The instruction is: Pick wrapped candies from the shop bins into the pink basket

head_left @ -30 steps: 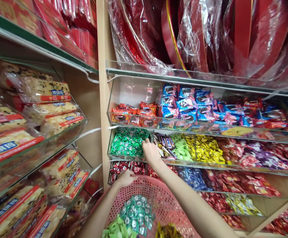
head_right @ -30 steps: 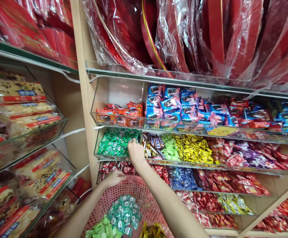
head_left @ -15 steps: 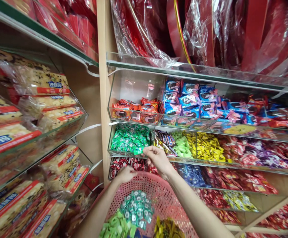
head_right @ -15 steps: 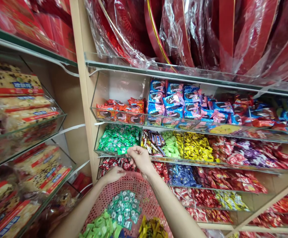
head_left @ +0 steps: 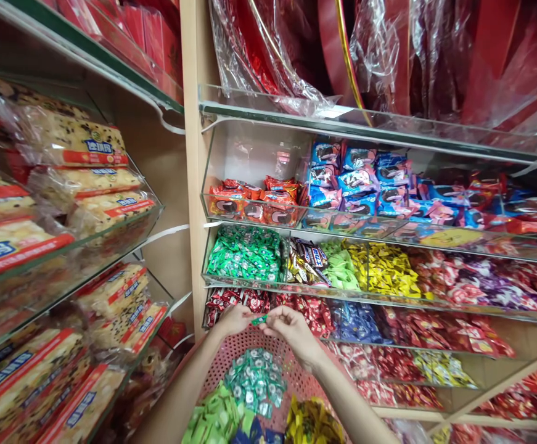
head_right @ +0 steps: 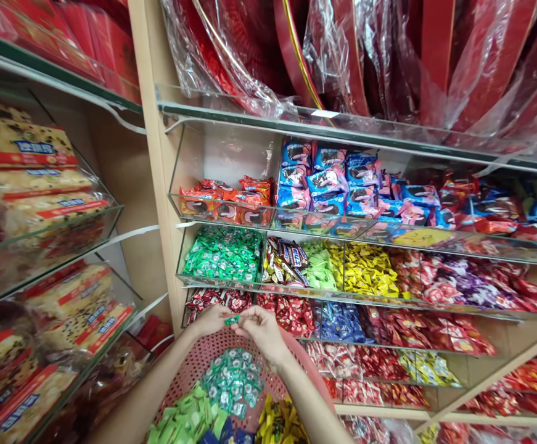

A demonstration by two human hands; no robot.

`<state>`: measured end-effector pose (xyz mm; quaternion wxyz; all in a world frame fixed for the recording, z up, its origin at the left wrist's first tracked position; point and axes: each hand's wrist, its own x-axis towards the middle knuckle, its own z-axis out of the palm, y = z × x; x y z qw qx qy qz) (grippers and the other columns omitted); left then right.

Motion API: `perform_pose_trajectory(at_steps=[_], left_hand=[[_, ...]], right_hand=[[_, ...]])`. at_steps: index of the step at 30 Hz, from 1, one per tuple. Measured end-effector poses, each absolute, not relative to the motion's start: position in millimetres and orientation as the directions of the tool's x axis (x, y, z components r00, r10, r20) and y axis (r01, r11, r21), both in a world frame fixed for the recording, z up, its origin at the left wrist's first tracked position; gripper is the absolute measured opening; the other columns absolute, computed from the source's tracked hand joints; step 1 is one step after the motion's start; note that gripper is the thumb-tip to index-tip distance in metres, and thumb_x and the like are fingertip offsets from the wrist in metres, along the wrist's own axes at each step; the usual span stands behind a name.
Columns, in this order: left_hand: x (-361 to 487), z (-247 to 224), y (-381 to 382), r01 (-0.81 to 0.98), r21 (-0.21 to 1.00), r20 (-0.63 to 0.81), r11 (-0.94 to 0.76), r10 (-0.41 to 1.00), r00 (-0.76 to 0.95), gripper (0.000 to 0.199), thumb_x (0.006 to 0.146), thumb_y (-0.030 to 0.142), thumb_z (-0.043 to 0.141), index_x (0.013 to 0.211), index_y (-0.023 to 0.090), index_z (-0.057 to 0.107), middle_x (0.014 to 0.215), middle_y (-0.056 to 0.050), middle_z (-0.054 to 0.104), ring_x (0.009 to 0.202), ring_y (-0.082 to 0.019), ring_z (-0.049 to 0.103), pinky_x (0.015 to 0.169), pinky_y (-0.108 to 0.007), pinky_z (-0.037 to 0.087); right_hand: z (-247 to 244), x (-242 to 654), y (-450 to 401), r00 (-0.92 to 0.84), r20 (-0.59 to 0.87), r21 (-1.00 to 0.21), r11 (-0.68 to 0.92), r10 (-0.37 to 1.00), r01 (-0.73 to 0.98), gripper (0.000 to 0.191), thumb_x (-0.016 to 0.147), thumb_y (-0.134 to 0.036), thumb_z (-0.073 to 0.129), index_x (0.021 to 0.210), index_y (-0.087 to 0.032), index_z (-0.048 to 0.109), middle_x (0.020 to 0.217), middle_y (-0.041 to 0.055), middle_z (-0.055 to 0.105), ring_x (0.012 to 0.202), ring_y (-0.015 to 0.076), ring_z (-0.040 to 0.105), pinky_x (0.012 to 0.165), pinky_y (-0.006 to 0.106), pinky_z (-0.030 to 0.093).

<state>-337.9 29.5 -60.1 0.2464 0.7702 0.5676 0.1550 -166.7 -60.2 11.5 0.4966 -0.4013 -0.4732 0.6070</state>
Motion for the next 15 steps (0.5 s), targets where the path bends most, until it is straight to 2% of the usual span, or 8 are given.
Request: perform_pose_trajectory(at_steps=[4,9,15], left_hand=[[-337,-60,30,0.804,0.550,-0.040,-0.227,0.954,0.297,0.034,0.077,0.047,0.049,0.068,0.019,0.066,0.064,0.001,0.062,0.062,-0.013,0.051,0.054,-0.021,0.028],[-337,-56,27,0.796,0.553,-0.041,-0.245,0.947,0.319,0.034,0.076,0.046,0.048,0.070,0.019,0.067,0.067,0.001,0.064,0.066,-0.014,0.054,0.054,-0.021,0.027],[-337,-53,25,0.806,0.546,-0.056,-0.228,0.950,0.307,0.028,0.073,0.042,0.052,0.072,0.019,0.068,0.072,-0.001,0.067,0.070,-0.016,0.057,0.055,-0.021,0.028]], right_hand=[[2,-166,-65,-0.190,0.029,-0.987,-0.002,0.981,-0.163,0.038,0.061,-0.048,0.075,0.072,-0.015,0.059,0.069,-0.0005,0.062,0.065,0.0122,0.062,0.069,0.027,0.050],[2,-168,-69,-0.229,0.151,-0.988,0.139,0.962,-0.068,0.031,0.065,-0.042,0.074,0.076,-0.018,0.058,0.063,-0.0046,0.056,0.057,0.0083,0.049,0.055,0.021,0.040],[4,-170,-73,-0.255,0.239,-0.971,0.237,0.937,-0.038,0.018,0.070,-0.032,0.067,0.080,-0.020,0.057,0.086,-0.0003,0.060,0.071,0.0113,0.053,0.064,0.023,0.042]])
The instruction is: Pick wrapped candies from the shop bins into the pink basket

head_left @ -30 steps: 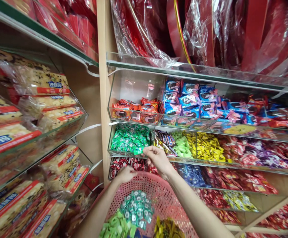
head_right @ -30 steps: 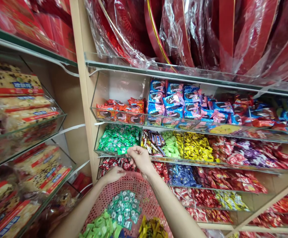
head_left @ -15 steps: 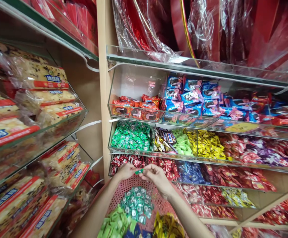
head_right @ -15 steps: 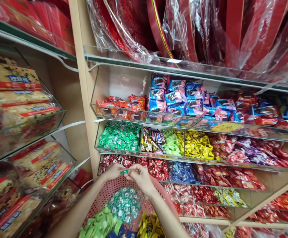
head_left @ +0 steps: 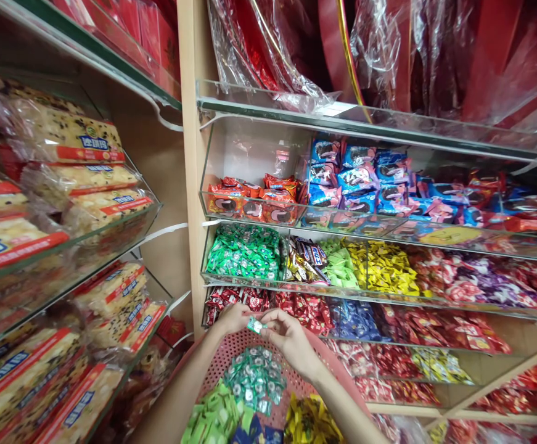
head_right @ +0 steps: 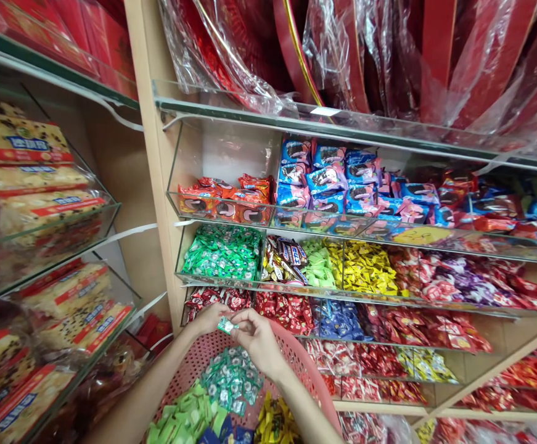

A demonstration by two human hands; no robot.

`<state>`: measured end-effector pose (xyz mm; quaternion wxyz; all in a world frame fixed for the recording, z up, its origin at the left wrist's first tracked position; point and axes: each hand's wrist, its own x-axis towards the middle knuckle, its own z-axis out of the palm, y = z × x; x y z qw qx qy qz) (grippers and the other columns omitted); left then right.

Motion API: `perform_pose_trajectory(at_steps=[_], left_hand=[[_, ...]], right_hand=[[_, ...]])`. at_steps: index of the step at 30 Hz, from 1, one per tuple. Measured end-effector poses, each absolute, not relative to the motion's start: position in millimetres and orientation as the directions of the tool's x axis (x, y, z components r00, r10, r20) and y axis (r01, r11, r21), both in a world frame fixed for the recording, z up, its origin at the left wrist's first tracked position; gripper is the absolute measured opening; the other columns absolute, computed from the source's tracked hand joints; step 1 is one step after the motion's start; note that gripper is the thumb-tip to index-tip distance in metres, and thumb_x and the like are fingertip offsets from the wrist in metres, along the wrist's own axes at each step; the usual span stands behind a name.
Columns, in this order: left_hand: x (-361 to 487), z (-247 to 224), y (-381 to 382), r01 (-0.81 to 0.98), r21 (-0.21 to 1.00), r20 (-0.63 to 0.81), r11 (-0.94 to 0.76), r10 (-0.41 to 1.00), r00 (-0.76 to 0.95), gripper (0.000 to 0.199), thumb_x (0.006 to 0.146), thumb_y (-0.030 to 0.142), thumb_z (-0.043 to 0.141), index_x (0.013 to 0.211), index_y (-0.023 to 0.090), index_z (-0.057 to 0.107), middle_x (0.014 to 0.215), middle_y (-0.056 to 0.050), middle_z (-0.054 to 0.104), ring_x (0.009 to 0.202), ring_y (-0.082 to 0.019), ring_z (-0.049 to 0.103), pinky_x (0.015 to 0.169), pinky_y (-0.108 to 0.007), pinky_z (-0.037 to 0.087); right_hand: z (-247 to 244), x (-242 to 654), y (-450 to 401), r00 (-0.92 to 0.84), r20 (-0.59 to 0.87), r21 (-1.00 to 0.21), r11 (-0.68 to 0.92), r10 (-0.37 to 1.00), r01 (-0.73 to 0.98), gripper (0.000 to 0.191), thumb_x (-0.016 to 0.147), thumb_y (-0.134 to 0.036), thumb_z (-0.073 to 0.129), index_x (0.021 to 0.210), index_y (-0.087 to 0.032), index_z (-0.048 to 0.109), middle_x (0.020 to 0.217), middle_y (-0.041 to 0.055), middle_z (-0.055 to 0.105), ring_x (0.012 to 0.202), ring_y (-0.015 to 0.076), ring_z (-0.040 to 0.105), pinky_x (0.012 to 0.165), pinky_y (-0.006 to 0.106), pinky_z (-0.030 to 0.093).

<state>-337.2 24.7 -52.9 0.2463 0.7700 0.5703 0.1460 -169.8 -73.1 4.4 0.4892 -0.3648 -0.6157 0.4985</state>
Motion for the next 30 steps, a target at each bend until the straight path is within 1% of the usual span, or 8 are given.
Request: perform_pose_trajectory(at_steps=[3,6,9,12,16,22,26,30], left_hand=[[-337,-55,26,0.804,0.555,-0.062,-0.215,0.953,0.297,0.030,0.074,0.043,0.051,0.073,0.019,0.069,0.071,0.000,0.067,0.070,-0.015,0.056,0.055,-0.021,0.028],[-336,-58,27,0.802,0.558,-0.049,-0.211,0.957,0.286,0.032,0.076,0.043,0.049,0.074,0.019,0.069,0.070,0.000,0.066,0.067,-0.014,0.056,0.054,-0.021,0.028],[-336,-59,28,0.793,0.557,-0.027,-0.248,0.949,0.315,0.033,0.078,0.043,0.047,0.072,0.019,0.068,0.068,0.000,0.066,0.065,-0.013,0.055,0.056,-0.021,0.030],[-337,-59,27,0.791,0.553,-0.010,-0.259,0.948,0.318,0.033,0.078,0.044,0.048,0.072,0.019,0.068,0.070,0.000,0.067,0.067,-0.014,0.056,0.057,-0.021,0.030],[-337,-58,27,0.803,0.546,-0.025,-0.237,0.954,0.298,0.031,0.078,0.043,0.049,0.074,0.020,0.069,0.072,0.000,0.068,0.069,-0.014,0.058,0.056,-0.021,0.030],[-337,-60,28,0.813,0.540,-0.036,-0.219,0.959,0.282,0.032,0.076,0.045,0.050,0.071,0.020,0.068,0.069,0.001,0.067,0.066,-0.014,0.057,0.055,-0.021,0.028],[-338,-61,28,0.794,0.559,-0.012,-0.239,0.955,0.297,0.032,0.077,0.045,0.049,0.075,0.021,0.069,0.073,0.000,0.068,0.069,-0.014,0.058,0.057,-0.021,0.030],[-337,-58,26,0.803,0.550,-0.018,-0.230,0.958,0.286,0.031,0.077,0.044,0.049,0.074,0.020,0.069,0.074,0.000,0.068,0.070,-0.015,0.057,0.057,-0.021,0.030]], right_hand=[[-4,-165,-68,-0.260,0.266,-0.956,0.289,0.928,0.052,0.012,0.073,-0.023,0.059,0.084,-0.020,0.057,0.082,-0.0007,0.058,0.074,0.0129,0.054,0.067,0.025,0.043],[-25,-158,-55,-0.265,0.278,-0.911,0.340,0.923,0.232,0.020,0.069,-0.011,0.051,0.085,-0.018,0.059,0.082,0.0000,0.058,0.074,0.0136,0.055,0.068,0.026,0.044],[-54,-154,-42,-0.297,0.208,-0.855,0.321,0.932,0.407,0.030,0.061,-0.001,0.044,0.081,-0.017,0.061,0.081,0.0012,0.061,0.072,0.0137,0.056,0.066,0.025,0.044],[-77,-157,-33,-0.340,0.126,-0.795,0.300,0.932,0.528,0.033,0.057,0.003,0.043,0.076,-0.016,0.062,0.079,0.0007,0.063,0.073,0.0137,0.057,0.067,0.024,0.044],[-95,-168,-28,-0.371,0.079,-0.717,0.311,0.925,0.623,0.030,0.058,0.003,0.047,0.073,-0.017,0.063,0.081,0.0006,0.064,0.078,0.0145,0.057,0.071,0.024,0.043],[-113,-177,-29,-0.397,0.109,-0.611,0.376,0.912,0.697,0.033,0.060,0.004,0.047,0.077,-0.019,0.062,0.087,0.0014,0.064,0.086,0.0159,0.057,0.079,0.026,0.042],[-104,-181,-36,-0.414,0.075,-0.449,0.402,0.907,0.798,0.031,0.066,0.002,0.047,0.085,-0.019,0.061,0.095,0.0046,0.063,0.089,0.0168,0.058,0.078,0.025,0.042],[-64,-189,-47,-0.404,0.060,-0.232,0.406,0.913,0.884,0.028,0.079,-0.005,0.044,0.098,-0.019,0.059,0.103,0.0082,0.061,0.085,0.0177,0.060,0.070,0.026,0.042]])
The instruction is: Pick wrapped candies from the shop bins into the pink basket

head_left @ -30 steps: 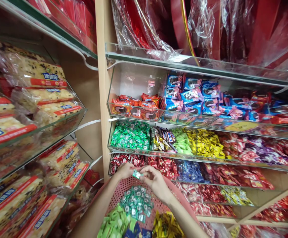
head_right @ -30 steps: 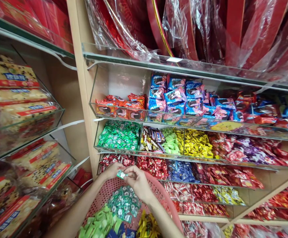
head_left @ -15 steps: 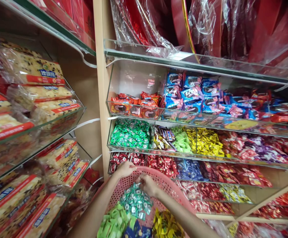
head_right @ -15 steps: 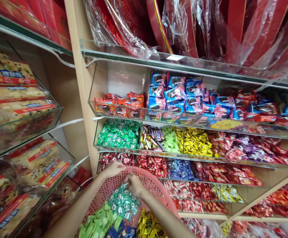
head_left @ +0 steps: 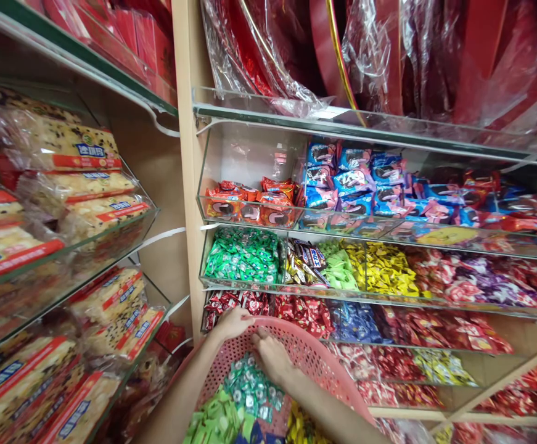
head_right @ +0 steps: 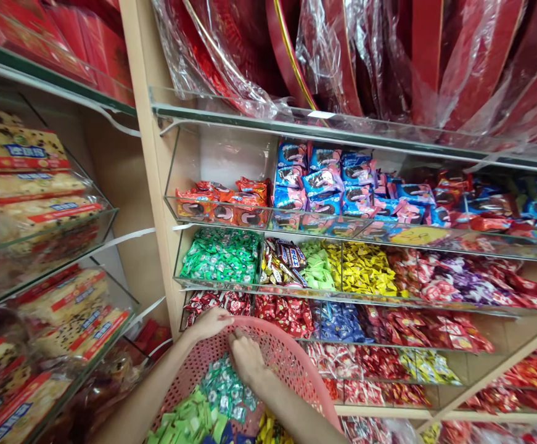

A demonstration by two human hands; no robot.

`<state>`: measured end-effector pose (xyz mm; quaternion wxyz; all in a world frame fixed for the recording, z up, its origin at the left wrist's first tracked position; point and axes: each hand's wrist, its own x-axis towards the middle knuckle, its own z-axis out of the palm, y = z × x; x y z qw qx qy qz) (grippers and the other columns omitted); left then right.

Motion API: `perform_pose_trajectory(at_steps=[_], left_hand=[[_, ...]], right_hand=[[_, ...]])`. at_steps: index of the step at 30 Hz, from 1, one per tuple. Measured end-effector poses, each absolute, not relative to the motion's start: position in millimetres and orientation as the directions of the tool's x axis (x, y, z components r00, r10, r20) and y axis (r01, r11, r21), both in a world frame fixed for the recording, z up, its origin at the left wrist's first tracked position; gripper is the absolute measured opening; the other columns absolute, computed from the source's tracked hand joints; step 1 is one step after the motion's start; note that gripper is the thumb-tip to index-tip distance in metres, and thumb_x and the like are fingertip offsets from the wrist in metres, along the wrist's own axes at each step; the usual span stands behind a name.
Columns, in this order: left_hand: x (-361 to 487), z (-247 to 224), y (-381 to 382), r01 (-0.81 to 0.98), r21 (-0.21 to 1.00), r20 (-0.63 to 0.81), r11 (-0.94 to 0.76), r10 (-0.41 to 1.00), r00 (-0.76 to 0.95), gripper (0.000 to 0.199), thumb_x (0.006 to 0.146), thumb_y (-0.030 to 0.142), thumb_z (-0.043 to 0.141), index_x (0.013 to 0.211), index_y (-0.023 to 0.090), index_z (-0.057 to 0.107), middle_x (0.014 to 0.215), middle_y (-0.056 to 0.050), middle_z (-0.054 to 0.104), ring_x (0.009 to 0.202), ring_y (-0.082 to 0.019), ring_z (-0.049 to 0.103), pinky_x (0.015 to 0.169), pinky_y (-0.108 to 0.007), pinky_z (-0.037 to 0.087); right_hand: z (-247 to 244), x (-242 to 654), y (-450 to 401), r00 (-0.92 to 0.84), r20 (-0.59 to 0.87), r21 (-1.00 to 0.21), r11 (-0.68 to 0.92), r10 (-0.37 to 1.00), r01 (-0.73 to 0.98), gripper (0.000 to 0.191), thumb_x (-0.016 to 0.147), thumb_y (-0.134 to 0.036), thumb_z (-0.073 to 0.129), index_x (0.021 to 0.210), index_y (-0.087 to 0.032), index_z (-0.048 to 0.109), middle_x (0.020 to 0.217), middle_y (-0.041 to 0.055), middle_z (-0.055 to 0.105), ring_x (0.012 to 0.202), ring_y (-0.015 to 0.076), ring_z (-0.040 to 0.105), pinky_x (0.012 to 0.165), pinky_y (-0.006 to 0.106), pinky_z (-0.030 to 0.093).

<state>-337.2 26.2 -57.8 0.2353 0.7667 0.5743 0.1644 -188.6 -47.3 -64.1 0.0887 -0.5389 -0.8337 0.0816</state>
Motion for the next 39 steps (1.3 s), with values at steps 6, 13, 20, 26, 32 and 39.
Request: perform_pose_trajectory(at_steps=[6,13,20,26,32,39], left_hand=[[-337,-57,26,0.815,0.527,-0.031,-0.240,0.953,0.301,0.026,0.077,0.035,0.050,0.071,0.018,0.068,0.073,-0.002,0.068,0.071,-0.017,0.058,0.057,-0.023,0.030],[-338,-64,29,0.791,0.572,-0.028,-0.216,0.959,0.282,0.033,0.078,0.046,0.050,0.075,0.020,0.069,0.076,-0.001,0.069,0.073,-0.016,0.059,0.060,-0.022,0.034],[-339,-64,31,0.785,0.567,-0.020,-0.248,0.949,0.314,0.033,0.078,0.045,0.049,0.072,0.019,0.068,0.073,0.000,0.068,0.069,-0.014,0.058,0.060,-0.021,0.033],[-339,-63,30,0.794,0.561,-0.024,-0.234,0.954,0.299,0.034,0.078,0.046,0.049,0.073,0.019,0.069,0.069,0.001,0.066,0.066,-0.014,0.056,0.056,-0.021,0.030],[-338,-59,28,0.805,0.541,-0.010,-0.242,0.956,0.294,0.032,0.077,0.044,0.049,0.069,0.019,0.067,0.067,0.001,0.064,0.066,-0.013,0.054,0.055,-0.022,0.026],[-338,-60,28,0.808,0.539,-0.009,-0.238,0.958,0.288,0.034,0.077,0.045,0.049,0.070,0.018,0.068,0.067,0.001,0.064,0.066,-0.013,0.054,0.054,-0.022,0.026]], right_hand=[[22,-197,-49,-0.463,0.266,-0.165,0.513,0.846,0.842,0.017,0.092,-0.019,0.041,0.093,-0.021,0.058,0.092,0.0033,0.060,0.076,0.0139,0.058,0.060,0.022,0.035],[103,-171,-14,-0.454,0.476,0.264,0.370,0.753,0.891,0.016,0.090,-0.017,0.045,0.089,-0.017,0.061,0.089,0.0088,0.059,0.091,0.0224,0.047,0.077,0.032,0.033],[116,-169,5,-0.547,0.384,0.424,0.384,0.744,0.820,0.023,0.086,-0.009,0.047,0.089,-0.016,0.069,0.097,0.0118,0.062,0.101,0.0255,0.043,0.100,0.050,0.022],[107,-180,13,-0.463,0.375,0.412,0.304,0.803,0.859,0.024,0.082,-0.007,0.049,0.086,-0.017,0.071,0.095,0.0120,0.064,0.100,0.0264,0.044,0.101,0.050,0.023],[102,-177,17,-0.449,0.384,0.396,0.296,0.807,0.870,0.025,0.084,-0.008,0.047,0.086,-0.015,0.071,0.096,0.0131,0.063,0.101,0.0265,0.044,0.101,0.051,0.019],[91,-167,17,-0.473,0.506,0.381,0.305,0.722,0.873,0.022,0.088,-0.012,0.045,0.088,-0.015,0.067,0.090,0.0107,0.061,0.095,0.0245,0.044,0.095,0.046,0.023]])
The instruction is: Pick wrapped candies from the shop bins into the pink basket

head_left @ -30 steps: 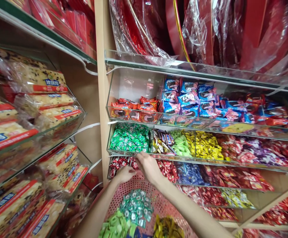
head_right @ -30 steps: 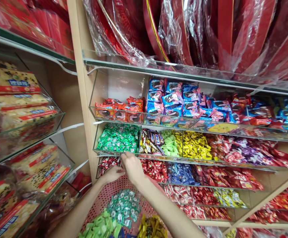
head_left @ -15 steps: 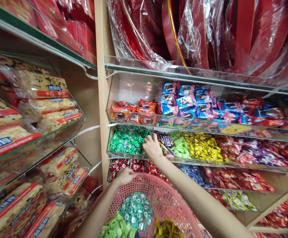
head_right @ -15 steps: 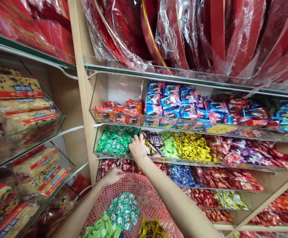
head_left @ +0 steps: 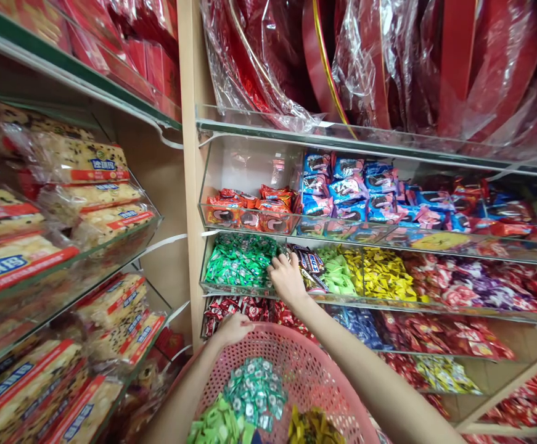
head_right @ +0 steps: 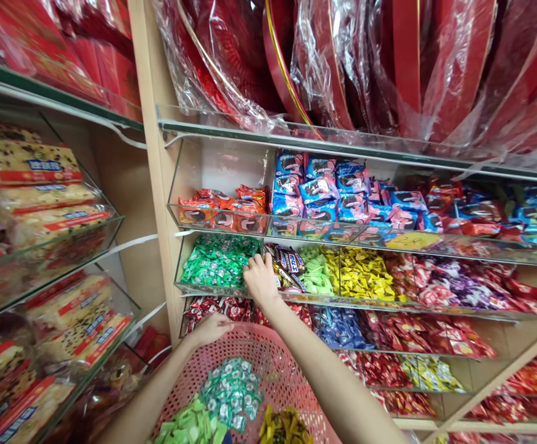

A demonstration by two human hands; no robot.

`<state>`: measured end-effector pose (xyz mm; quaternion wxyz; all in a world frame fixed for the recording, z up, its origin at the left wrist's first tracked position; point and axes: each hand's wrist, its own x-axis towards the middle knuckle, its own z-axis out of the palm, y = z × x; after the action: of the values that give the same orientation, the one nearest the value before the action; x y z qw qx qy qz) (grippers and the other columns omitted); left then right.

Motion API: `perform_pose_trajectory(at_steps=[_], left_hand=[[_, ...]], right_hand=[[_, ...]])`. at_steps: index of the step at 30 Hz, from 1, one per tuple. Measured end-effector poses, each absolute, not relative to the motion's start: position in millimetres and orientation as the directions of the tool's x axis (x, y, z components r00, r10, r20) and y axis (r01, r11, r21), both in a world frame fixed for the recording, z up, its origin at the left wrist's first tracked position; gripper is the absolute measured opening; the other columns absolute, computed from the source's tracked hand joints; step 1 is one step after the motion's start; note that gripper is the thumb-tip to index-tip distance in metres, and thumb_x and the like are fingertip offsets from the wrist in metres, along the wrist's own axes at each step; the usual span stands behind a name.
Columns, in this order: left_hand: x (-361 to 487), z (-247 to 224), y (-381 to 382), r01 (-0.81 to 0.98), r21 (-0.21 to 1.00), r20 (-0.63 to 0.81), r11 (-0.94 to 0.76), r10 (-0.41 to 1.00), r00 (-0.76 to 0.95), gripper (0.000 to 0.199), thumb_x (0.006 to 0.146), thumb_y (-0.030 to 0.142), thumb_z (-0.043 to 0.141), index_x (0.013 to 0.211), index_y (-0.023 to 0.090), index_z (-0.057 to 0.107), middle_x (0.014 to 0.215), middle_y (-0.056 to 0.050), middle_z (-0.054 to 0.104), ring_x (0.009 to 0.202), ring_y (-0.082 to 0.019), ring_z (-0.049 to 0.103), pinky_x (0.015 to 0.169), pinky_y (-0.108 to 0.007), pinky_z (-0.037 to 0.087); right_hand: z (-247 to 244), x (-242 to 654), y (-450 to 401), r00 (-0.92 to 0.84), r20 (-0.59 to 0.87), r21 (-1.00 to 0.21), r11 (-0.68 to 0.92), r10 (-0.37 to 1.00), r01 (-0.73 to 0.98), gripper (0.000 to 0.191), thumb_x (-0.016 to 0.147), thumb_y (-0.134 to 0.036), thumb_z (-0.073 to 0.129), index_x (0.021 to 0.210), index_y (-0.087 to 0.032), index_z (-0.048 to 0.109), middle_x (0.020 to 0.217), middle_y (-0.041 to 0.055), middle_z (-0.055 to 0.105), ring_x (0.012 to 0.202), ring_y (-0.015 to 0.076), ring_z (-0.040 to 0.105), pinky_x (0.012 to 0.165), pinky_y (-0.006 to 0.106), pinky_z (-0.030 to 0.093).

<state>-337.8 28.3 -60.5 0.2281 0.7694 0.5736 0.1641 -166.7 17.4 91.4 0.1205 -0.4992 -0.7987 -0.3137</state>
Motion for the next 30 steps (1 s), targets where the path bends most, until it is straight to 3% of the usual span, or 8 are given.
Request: perform_pose_trajectory(at_steps=[4,7,10,13,15,17,20,30], left_hand=[[-338,-60,28,0.800,0.554,-0.017,-0.230,0.958,0.287,0.034,0.078,0.046,0.049,0.071,0.019,0.068,0.069,0.000,0.065,0.067,-0.014,0.056,0.056,-0.022,0.028],[-337,-59,27,0.795,0.566,-0.025,-0.220,0.959,0.283,0.034,0.078,0.046,0.049,0.072,0.019,0.068,0.071,0.000,0.066,0.068,-0.015,0.056,0.057,-0.022,0.030],[-337,-58,26,0.798,0.563,-0.031,-0.214,0.960,0.279,0.034,0.078,0.046,0.049,0.073,0.019,0.069,0.072,0.000,0.066,0.069,-0.015,0.056,0.057,-0.022,0.030],[-337,-57,26,0.804,0.556,-0.032,-0.213,0.960,0.277,0.034,0.078,0.047,0.049,0.074,0.020,0.070,0.073,0.000,0.067,0.069,-0.015,0.056,0.056,-0.022,0.029],[-337,-57,27,0.808,0.549,-0.033,-0.213,0.961,0.275,0.034,0.078,0.046,0.049,0.074,0.020,0.070,0.073,0.000,0.068,0.068,-0.015,0.057,0.056,-0.022,0.029],[-337,-58,27,0.811,0.545,-0.032,-0.215,0.961,0.276,0.033,0.078,0.046,0.049,0.074,0.020,0.070,0.073,0.000,0.068,0.068,-0.015,0.057,0.056,-0.022,0.029],[-337,-58,27,0.809,0.544,-0.033,-0.221,0.958,0.284,0.033,0.078,0.047,0.049,0.075,0.021,0.070,0.073,0.000,0.068,0.068,-0.015,0.057,0.056,-0.022,0.029],[-337,-54,25,0.808,0.535,-0.032,-0.244,0.951,0.309,0.035,0.080,0.048,0.047,0.074,0.020,0.069,0.073,0.000,0.069,0.069,-0.016,0.058,0.058,-0.022,0.031]], right_hand=[[90,-164,11,-0.446,0.569,0.308,0.324,0.691,0.895,0.020,0.090,-0.016,0.044,0.084,-0.016,0.063,0.087,0.0091,0.061,0.090,0.0223,0.045,0.087,0.040,0.028],[92,-163,2,-0.365,0.631,0.139,0.362,0.685,0.922,0.021,0.090,-0.019,0.043,0.083,-0.016,0.063,0.087,0.0091,0.062,0.088,0.0217,0.048,0.081,0.036,0.032],[90,-165,-4,-0.189,0.664,-0.268,0.466,0.724,0.843,0.021,0.088,-0.024,0.045,0.085,-0.017,0.064,0.082,0.0072,0.065,0.080,0.0192,0.053,0.073,0.032,0.037],[83,-168,-9,-0.054,0.490,-0.770,0.461,0.870,0.441,0.025,0.083,-0.035,0.049,0.088,-0.016,0.064,0.061,0.0019,0.063,0.057,0.0152,0.055,0.060,0.028,0.042],[79,-171,-13,-0.065,0.367,-0.917,0.373,0.928,0.142,0.031,0.077,-0.042,0.056,0.089,-0.014,0.064,0.055,0.0000,0.062,0.051,0.0142,0.055,0.058,0.028,0.045],[76,-174,-19,-0.070,0.323,-0.946,0.321,0.944,-0.040,0.034,0.070,-0.044,0.064,0.087,-0.014,0.065,0.060,0.0011,0.065,0.055,0.0141,0.059,0.063,0.030,0.049],[75,-177,-34,-0.053,0.307,-0.944,0.297,0.950,-0.142,0.032,0.067,-0.041,0.069,0.086,-0.015,0.067,0.069,0.0026,0.069,0.065,0.0149,0.063,0.072,0.031,0.050],[49,-182,-54,0.009,0.391,-0.915,0.390,0.920,-0.101,0.026,0.069,-0.036,0.071,0.089,-0.019,0.068,0.077,0.0016,0.067,0.072,0.0141,0.060,0.069,0.028,0.048]])
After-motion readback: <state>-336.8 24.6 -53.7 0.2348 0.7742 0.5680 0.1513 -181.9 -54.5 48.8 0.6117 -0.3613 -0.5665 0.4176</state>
